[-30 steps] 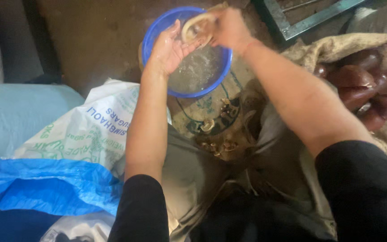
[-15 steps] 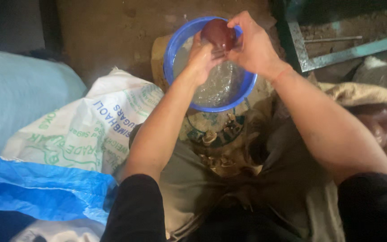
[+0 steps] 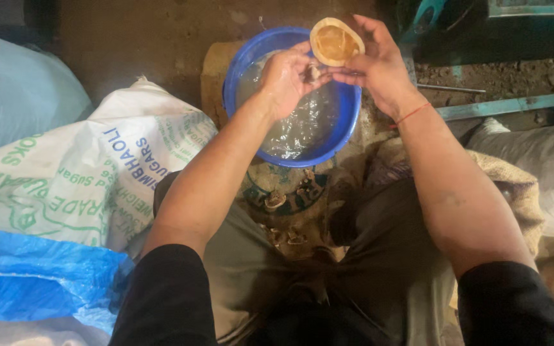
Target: The person sits on the floor and repeatedly peels the outer layers off brown bulb-like objects by hand. Each peeled layer is dropped into a blue basin of water, and the cleaned bulbs are placed into a nearby burlap sack.
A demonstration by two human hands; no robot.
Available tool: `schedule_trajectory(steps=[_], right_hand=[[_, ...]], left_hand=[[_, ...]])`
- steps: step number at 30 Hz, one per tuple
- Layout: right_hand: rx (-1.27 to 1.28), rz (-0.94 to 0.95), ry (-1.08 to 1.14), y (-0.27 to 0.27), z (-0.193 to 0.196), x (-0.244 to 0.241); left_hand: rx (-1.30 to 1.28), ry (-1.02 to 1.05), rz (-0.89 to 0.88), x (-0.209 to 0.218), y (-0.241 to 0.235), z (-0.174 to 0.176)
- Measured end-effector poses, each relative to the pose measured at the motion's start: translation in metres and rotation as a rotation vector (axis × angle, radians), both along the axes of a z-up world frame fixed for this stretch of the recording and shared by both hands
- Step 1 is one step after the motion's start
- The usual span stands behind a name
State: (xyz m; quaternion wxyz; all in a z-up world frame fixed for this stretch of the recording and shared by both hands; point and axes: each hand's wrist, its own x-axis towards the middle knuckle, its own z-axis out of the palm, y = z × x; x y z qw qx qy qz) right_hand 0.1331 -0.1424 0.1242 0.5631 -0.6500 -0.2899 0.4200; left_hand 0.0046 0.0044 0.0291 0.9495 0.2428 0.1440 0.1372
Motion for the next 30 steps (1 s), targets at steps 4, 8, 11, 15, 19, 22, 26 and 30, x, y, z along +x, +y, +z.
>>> schedule_trajectory(steps=[4,8,11,15,19,22,26,30], right_hand=[[-0.079,0.006,0.021,0.002,0.012,-0.008],[-0.08,0.108,-0.092,0.005,0.013,-0.025],[-0.174,0.101,-0.123,0.006,0.006,-0.028],[-0.344,0.061,-0.306,0.009,-0.02,-0.018],[-0.761,0.208,-0.708,-0.005,-0.088,-0.005],[-0.906,0.365,-1.252,-0.003,-0.155,-0.001],[-0.81,0.426,-1.386,0.004,-0.237,-0.01],[-0.886,0.436,-1.254,0.013,-0.287,-0.017]], left_hand=[[0.57,0.348,0.123,-0.004,-0.006,0.01],[1.327,0.516,0.481,-0.013,-0.004,0.006],[1.43,0.697,0.394,-0.012,0.007,-0.008],[1.505,0.69,0.015,0.002,0.007,-0.05],[0.868,0.593,-0.521,0.006,-0.006,-0.114],[0.57,0.598,-0.466,-0.003,-0.004,-0.147],[0.621,0.775,-0.28,-0.03,-0.002,-0.174],[1.146,1.016,-0.52,-0.037,0.001,-0.2]])
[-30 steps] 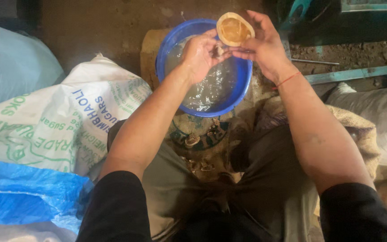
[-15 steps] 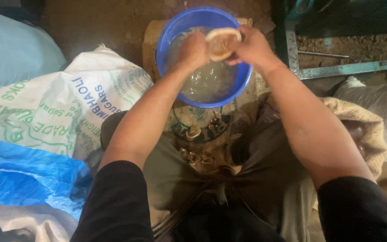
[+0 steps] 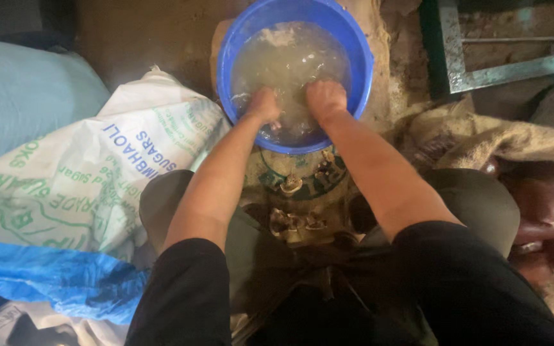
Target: The person sits on the floor and repeatedly peels the outer layers off brown bulb-like objects by hand. Each peeled layer is dropped into a blue basin of water, and the cleaned bulbs are placed into a nearby burlap sack.
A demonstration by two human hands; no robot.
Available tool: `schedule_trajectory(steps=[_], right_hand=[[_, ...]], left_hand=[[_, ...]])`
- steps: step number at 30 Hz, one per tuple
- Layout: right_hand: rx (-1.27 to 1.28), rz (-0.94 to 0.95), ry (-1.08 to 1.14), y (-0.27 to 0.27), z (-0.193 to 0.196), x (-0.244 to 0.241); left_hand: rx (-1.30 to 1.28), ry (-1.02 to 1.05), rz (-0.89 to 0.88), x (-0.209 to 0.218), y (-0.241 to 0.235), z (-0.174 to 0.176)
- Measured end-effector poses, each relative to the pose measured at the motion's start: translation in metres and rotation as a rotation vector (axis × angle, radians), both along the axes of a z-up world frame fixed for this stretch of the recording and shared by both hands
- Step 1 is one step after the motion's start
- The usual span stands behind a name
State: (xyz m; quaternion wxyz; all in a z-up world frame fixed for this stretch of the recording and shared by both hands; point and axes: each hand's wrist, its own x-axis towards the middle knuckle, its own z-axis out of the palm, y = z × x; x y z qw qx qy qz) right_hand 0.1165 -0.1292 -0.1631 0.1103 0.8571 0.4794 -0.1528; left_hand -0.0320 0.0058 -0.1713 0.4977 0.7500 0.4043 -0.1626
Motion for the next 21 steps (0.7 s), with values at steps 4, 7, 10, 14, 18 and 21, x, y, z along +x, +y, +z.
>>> schedule_trajectory(steps=[4,7,10,14,18,21], right_hand=[[0.034,-0.029,0.075,0.002,-0.025,0.0],[0.137,-0.053,0.261,0.002,-0.019,0.016],[0.45,-0.452,0.652,0.0,0.005,0.018],[0.807,-0.463,0.815,-0.004,0.054,0.006],[1.012,-0.18,0.902,-0.004,0.097,-0.006],[0.956,-0.336,1.144,-0.006,0.113,-0.014]], left_hand=[[0.575,-0.035,-0.175,0.01,-0.002,-0.021],[0.567,-0.239,0.051,0.02,-0.005,-0.006],[0.387,-0.459,0.15,0.016,-0.005,0.021],[0.123,-0.725,0.274,0.026,-0.007,0.046],[-0.168,-0.817,0.494,0.032,-0.007,0.055],[0.199,-0.683,0.43,0.022,-0.013,0.073]])
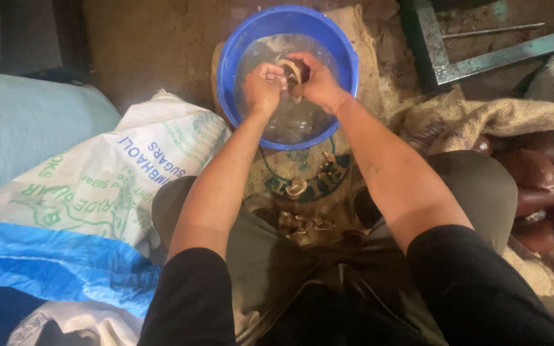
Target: The person sits on the floor and repeatedly peels the outer layers off brown bulb-like objects by hand. Each peeled layer is dropped into a blue basin of water, and the cleaned bulbs are placed into a nearby burlap sack.
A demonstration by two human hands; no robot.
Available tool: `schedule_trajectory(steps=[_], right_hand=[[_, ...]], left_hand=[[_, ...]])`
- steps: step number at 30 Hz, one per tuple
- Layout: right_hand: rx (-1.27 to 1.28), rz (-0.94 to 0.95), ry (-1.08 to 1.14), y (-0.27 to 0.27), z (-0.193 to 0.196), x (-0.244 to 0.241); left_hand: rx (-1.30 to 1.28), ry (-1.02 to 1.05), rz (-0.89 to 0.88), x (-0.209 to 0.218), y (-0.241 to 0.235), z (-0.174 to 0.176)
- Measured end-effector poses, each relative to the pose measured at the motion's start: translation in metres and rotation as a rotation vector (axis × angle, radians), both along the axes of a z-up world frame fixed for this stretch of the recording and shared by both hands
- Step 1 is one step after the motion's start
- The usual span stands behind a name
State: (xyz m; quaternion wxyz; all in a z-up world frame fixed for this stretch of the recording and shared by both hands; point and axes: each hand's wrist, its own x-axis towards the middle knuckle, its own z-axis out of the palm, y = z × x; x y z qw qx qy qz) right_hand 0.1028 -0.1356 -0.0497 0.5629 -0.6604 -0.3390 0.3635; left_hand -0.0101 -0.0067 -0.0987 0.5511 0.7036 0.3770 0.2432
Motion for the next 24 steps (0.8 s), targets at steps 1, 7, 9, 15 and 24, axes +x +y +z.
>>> schedule_trajectory(steps=[1,7,9,15,24], right_hand=[[-0.003,-0.019,0.116,-0.001,0.002,-0.004],[0.051,-0.225,-0.139,-0.006,0.013,-0.01],[-0.084,-0.252,-0.569,-0.008,0.028,-0.008],[0.066,-0.019,-1.023,-0.023,0.107,-0.006],[0.213,0.243,-1.832,-0.038,0.212,-0.005]], left_hand=[[0.079,-0.043,-0.004,-0.004,-0.002,0.008],[-0.158,-0.244,0.057,-0.015,-0.002,0.03],[-0.18,-0.153,0.135,-0.014,0.008,0.016],[0.335,0.472,-0.192,-0.007,0.015,-0.04],[0.33,1.036,-0.717,0.008,-0.028,-0.028]])
